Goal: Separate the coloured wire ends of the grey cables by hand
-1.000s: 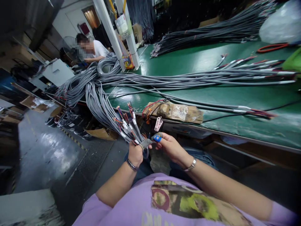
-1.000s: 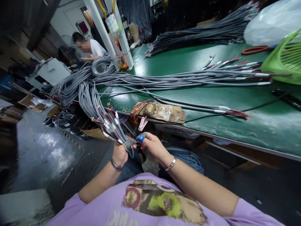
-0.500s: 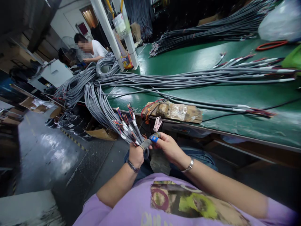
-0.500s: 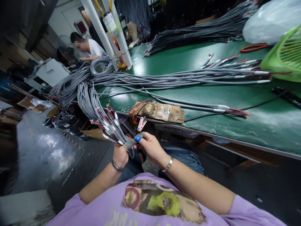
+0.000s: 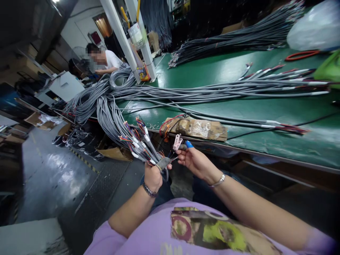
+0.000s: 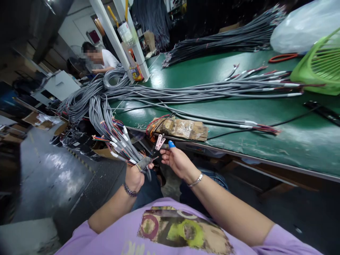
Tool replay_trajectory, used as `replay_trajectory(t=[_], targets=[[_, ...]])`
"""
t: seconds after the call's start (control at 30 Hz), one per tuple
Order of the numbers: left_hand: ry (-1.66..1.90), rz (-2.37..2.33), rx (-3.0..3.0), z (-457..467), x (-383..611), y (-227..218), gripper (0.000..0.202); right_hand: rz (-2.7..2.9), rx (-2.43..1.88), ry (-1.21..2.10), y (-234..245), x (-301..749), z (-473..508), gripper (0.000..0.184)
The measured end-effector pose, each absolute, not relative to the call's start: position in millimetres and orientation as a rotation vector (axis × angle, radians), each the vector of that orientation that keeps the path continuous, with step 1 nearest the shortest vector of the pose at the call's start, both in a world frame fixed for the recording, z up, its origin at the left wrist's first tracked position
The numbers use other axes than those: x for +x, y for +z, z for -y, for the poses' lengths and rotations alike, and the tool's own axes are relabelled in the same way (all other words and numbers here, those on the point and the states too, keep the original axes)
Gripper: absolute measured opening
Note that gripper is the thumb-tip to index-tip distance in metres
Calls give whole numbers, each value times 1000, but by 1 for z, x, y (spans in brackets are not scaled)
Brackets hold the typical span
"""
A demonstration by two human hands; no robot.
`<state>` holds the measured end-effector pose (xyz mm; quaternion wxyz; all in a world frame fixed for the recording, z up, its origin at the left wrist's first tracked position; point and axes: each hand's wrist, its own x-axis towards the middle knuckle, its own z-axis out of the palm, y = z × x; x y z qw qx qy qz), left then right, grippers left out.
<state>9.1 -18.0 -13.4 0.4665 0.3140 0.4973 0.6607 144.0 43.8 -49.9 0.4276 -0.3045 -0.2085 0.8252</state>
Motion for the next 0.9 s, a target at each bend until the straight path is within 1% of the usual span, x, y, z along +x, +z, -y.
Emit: replay_trajectory(t=[0.07, 0.1, 0.17, 0.27, 0.33, 0.5, 0.7, 0.77, 0.9], targets=[[1625, -1213, 776, 16, 12, -11, 18, 658, -690, 2071, -45, 144, -48, 39], [1623, -1215, 778, 15, 14, -10, 18, 743, -669, 2024, -42, 143, -49, 38], [1620, -1224, 786, 12, 17, -10, 18, 886, -690, 1851, -39, 140, -50, 36], [1619, -1231, 794, 8, 20, -12, 18, 925, -754, 1653, -40, 134, -51, 40], [1634, -1232, 793, 6, 21, -13, 18, 869, -717, 1683, -44, 130, -52, 44], [1638, -1256, 812, 4, 23, -18, 17, 741, -567, 1900, -48, 124, -58, 49], [1609, -1307, 822, 5, 21, -21, 14, 846, -707, 1667, -47, 121, -55, 56], [1611, -1305, 807, 5, 22, -19, 14, 789, -681, 1730, -45, 120, -55, 55], [1604, -1284, 804, 4, 24, -16, 13, 566, -567, 1946, -40, 120, -59, 44]])
